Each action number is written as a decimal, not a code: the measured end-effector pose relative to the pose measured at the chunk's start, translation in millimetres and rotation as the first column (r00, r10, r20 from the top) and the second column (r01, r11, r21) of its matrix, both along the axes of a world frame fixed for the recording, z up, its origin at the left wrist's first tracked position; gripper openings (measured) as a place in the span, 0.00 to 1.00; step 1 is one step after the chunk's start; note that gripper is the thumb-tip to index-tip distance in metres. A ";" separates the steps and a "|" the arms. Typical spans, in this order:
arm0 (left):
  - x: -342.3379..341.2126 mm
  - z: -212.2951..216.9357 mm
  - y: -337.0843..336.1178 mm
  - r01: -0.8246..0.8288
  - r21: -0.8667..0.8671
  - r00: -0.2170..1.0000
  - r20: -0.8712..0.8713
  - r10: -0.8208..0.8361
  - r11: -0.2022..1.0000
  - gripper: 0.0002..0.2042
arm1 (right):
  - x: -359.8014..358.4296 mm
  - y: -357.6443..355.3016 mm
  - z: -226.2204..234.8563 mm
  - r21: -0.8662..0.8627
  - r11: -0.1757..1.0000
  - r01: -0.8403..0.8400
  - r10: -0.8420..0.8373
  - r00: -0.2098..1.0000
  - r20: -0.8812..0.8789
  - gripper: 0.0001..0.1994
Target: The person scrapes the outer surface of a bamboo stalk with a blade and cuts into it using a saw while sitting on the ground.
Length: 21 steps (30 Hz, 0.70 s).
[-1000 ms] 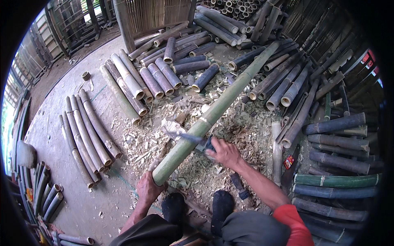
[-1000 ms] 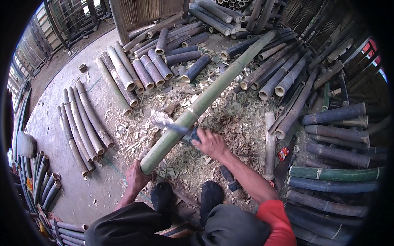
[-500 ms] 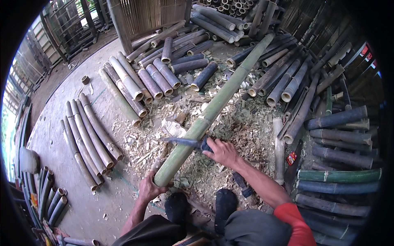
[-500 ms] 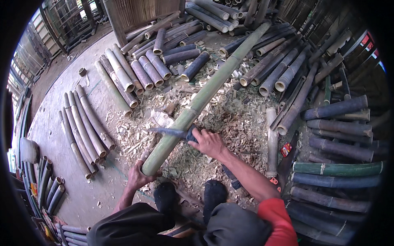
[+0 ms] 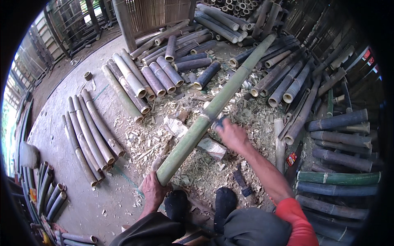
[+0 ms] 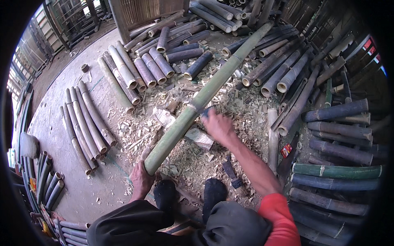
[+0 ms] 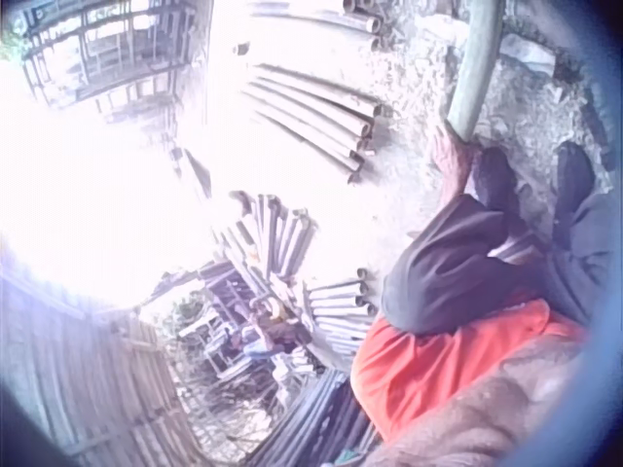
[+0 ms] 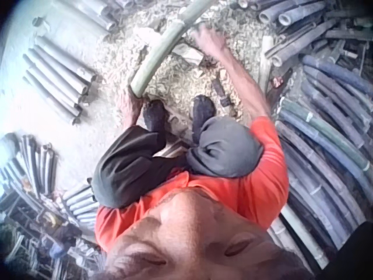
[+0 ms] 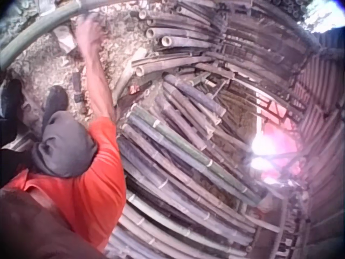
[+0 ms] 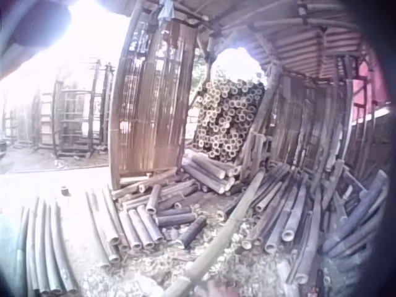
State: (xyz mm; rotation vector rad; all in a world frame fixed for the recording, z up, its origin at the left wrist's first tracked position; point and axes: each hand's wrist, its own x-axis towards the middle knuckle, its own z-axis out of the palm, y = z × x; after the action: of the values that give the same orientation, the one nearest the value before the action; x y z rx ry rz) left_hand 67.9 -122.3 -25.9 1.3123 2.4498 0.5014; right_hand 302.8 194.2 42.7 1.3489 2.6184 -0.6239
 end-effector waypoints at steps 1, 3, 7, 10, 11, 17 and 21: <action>-7.7 -4.9 -6.4 -0.004 0.007 1.000 0.001 0.004 1.000 0.40 | -3.3 -8.3 -0.5 -0.029 0.995 -0.098 0.098 0.995 0.017 0.23; -4.7 -5.7 2.7 0.033 0.002 0.998 0.049 -0.033 0.999 0.39 | 27.7 -9.4 -43.5 0.291 0.950 -0.116 0.170 0.971 -0.166 0.21; -5.8 4.6 6.3 0.041 -0.084 0.995 0.093 -0.033 0.996 0.38 | 33.5 10.2 -56.4 0.036 0.948 0.316 -0.288 0.899 -0.330 0.21; -20.1 9.0 10.1 0.031 -0.104 0.975 0.224 -0.007 0.994 0.36 | 31.9 -8.9 -60.0 0.384 0.889 -0.251 0.373 0.882 -0.288 0.19; -20.9 12.7 9.7 0.035 -0.116 0.955 0.296 0.000 0.993 0.36 | 33.8 -7.3 -56.3 0.270 0.955 -0.120 0.204 0.930 -0.307 0.19; -40.7 8.5 6.8 0.091 -0.070 0.922 0.383 -0.058 0.993 0.34 | 14.0 -6.7 -16.3 -0.086 0.989 0.117 -0.136 0.951 -0.278 0.22; -51.8 0.6 12.1 0.168 -0.126 0.875 0.476 -0.089 0.978 0.34 | 19.7 -18.3 -68.6 0.416 0.857 -0.304 0.419 0.881 -0.220 0.24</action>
State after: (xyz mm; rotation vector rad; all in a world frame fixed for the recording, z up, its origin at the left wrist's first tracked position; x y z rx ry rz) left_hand 16.1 -110.2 -25.4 1.1198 1.9453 0.5014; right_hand 322.5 175.8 -26.0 0.8182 3.2585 -0.3040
